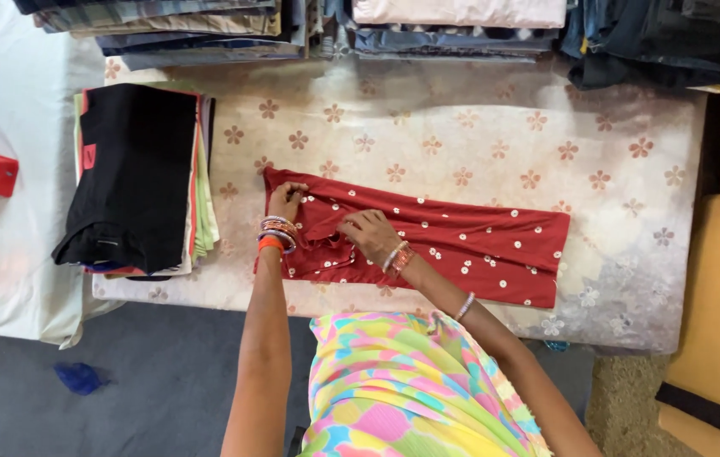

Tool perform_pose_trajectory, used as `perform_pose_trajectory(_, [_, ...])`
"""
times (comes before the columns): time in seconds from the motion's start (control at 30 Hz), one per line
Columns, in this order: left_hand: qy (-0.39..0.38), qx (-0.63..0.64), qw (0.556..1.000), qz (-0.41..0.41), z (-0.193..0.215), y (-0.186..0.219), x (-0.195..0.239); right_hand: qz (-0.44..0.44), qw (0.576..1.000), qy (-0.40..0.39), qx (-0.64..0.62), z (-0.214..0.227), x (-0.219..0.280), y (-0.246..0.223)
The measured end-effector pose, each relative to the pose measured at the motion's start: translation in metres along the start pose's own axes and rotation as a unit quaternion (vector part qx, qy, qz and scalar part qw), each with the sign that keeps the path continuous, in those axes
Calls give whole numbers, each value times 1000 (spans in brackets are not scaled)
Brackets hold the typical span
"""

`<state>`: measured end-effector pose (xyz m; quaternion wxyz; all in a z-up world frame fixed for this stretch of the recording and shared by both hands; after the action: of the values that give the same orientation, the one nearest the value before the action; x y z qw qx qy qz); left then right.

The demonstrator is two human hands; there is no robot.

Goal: The person folds a red patterned shirt on a padded table, smoothing it flat, folding in the sleeves and sides, and stacking it on a pile of folded clothes. They then take a white shirt from a box, spread it flat on the table, and fold it in sequence, smoothing it with their hands.

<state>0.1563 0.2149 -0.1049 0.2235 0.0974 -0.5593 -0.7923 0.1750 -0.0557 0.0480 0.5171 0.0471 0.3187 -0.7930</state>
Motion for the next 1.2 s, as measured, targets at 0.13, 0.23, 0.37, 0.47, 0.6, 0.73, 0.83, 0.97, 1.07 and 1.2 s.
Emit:
perform_pose_trajectory(0.13, [-7, 32, 999, 42, 0, 2, -4, -29, 998, -60, 6, -8, -15, 1])
perform_pose_trajectory(0.23, [-13, 34, 998, 60, 0, 3, -3, -31, 996, -77, 32, -11, 6, 6])
perform_pose_trajectory(0.37, [-27, 46, 996, 71, 0, 5, -4, 13, 996, -59, 69, -22, 45, 13])
perform_pose_trajectory(0.47, [-28, 45, 996, 77, -1, 10, -3, 41, 993, -67, 92, -23, 46, 5])
perform_pose_trajectory(0.6, [-23, 34, 996, 83, -1, 10, -3, 51, 997, -29, 56, -4, 9, -28])
perform_pose_trajectory(0.73, [-17, 27, 997, 73, 0, 12, -4, -11, 993, -89, 70, -17, -2, -31])
perform_pose_trajectory(0.83, [-15, 32, 996, 79, 0, 13, -4, -38, 983, -145, 102, -31, 11, -24])
perform_pose_trajectory(0.97, [-21, 48, 993, 106, 0, 15, -2, 7, 983, -148, 107, -33, 26, -23])
perform_pose_trajectory(1.07, [-22, 48, 993, 102, 1, 20, 0, 60, 986, -129, 89, -28, 25, -30])
perform_pose_trajectory(1.2, [-16, 47, 995, 90, 0, 17, -2, 63, 986, -132, 76, -17, 15, -36])
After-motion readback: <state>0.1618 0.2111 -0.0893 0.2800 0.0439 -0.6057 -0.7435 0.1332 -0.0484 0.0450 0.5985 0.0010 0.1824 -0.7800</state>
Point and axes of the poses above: each hand's wrist, its own x-axis away from the middle knuckle, its own z-axis out of the back of the hand, y = z × x, the point moved 5 cm from there along -x, towards the middle knuckle, and after that the axes turned 3 degrees about y, right-handed, at the moved point
